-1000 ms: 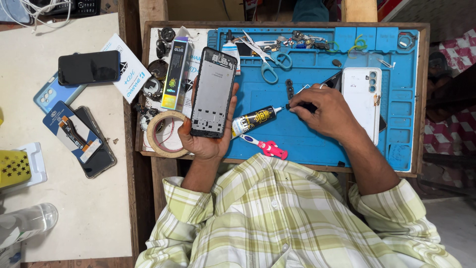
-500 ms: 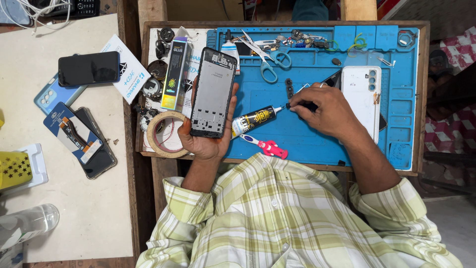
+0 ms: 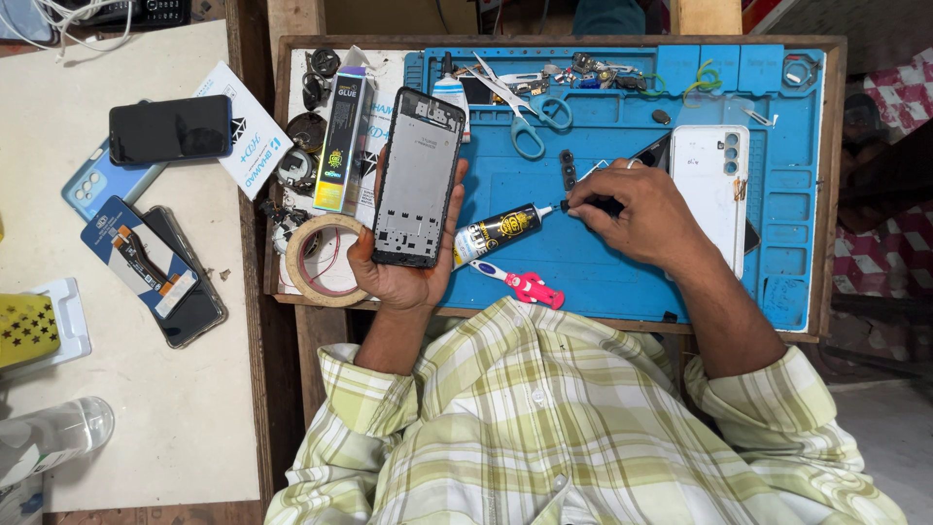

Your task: The person applies adhesive to the edges of a disassembled smartphone chassis, then retrieves and unpacks a replacement display module. They peel protective film from the new display and align it with the phone's internal components, preparing for installation.

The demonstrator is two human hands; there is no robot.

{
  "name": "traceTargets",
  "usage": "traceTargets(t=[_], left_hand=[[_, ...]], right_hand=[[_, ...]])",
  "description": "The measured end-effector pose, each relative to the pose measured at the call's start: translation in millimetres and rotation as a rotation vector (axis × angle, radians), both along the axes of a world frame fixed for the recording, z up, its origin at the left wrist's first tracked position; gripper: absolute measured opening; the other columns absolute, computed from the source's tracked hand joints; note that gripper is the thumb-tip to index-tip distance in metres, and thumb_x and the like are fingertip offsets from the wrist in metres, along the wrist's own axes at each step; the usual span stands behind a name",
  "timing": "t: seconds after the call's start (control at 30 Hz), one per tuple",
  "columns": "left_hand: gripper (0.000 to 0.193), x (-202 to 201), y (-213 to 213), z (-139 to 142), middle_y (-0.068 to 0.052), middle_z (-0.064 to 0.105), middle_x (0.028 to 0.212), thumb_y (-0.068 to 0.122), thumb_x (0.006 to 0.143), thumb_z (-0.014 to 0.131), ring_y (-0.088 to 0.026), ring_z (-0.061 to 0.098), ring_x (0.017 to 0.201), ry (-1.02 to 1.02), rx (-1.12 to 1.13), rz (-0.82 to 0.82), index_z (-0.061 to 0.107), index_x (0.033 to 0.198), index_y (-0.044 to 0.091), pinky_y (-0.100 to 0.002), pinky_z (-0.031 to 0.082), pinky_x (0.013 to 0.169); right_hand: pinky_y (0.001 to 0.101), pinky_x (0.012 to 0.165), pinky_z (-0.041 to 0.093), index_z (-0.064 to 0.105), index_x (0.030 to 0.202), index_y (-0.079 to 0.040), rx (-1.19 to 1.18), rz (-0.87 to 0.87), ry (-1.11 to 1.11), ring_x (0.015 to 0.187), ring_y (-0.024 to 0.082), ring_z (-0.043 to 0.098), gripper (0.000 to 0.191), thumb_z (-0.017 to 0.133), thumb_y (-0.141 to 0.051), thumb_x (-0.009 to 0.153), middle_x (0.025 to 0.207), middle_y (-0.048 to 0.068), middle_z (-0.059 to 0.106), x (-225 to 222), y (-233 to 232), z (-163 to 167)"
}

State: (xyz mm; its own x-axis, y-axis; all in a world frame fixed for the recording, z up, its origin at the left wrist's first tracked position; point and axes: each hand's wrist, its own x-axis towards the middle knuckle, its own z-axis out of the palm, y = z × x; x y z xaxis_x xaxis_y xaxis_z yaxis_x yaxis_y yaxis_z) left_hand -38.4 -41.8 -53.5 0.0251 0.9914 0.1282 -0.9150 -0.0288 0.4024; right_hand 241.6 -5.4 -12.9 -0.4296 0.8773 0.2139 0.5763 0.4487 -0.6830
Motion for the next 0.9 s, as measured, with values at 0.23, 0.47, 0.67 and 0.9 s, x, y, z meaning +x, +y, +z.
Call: traceTargets(t=[0.23,0.47,0.67,0.9], left_hand=[[0.092,-0.4,0.3,-0.8,-0.021,0.028,0.171,0.053,0.089,0.061,-0.051,0.031,0.155,0.006,0.004,-0.007,0.025,0.167,0.022,-0.051,0.036,0.128],[0.092,0.1,0.2,0.4,-0.020,0.027,0.171,0.054,0.088,0.061,-0.051,0.030,0.155,0.012,0.007,-0.009,0.024,0.167,0.022,-0.052,0.035,0.128],[0.092,-1.1,-0.8,1.5,-0.019,0.027,0.171,0.053,0.089,0.061,-0.052,0.029,0.156,0.021,-0.001,-0.010,0.024,0.167,0.022,-0.052,0.034,0.129],[0.091,-0.7,-0.3,0.7,-0.019,0.027,0.171,0.054,0.089,0.060,-0.051,0.030,0.156,0.027,-0.002,-0.009,0.024,0.167,0.023,-0.052,0.034,0.129]], right_hand=[[0.0381,0.083,0.053,0.075,0.093,-0.007,0.009,0.006,-0.007,0.088,0.025,0.071,0.011,0.081,-0.009,0.084,0.095,0.008,0.077,0.2,0.6,-0.6],[0.0381,0.083,0.053,0.075,0.093,-0.007,0.003,0.010,-0.012,0.087,0.025,0.071,0.010,0.080,-0.009,0.084,0.094,0.007,0.077,-0.2,-0.3,1.0],[0.0382,0.084,0.053,0.075,0.093,-0.007,0.000,0.006,-0.011,0.088,0.025,0.071,0.011,0.080,-0.010,0.084,0.095,0.007,0.077,-0.7,-0.1,0.6],[0.0377,0.085,0.054,0.076,0.094,-0.008,-0.014,0.007,-0.016,0.090,0.023,0.071,0.010,0.080,-0.009,0.084,0.095,0.007,0.078,0.3,0.2,-1.4]])
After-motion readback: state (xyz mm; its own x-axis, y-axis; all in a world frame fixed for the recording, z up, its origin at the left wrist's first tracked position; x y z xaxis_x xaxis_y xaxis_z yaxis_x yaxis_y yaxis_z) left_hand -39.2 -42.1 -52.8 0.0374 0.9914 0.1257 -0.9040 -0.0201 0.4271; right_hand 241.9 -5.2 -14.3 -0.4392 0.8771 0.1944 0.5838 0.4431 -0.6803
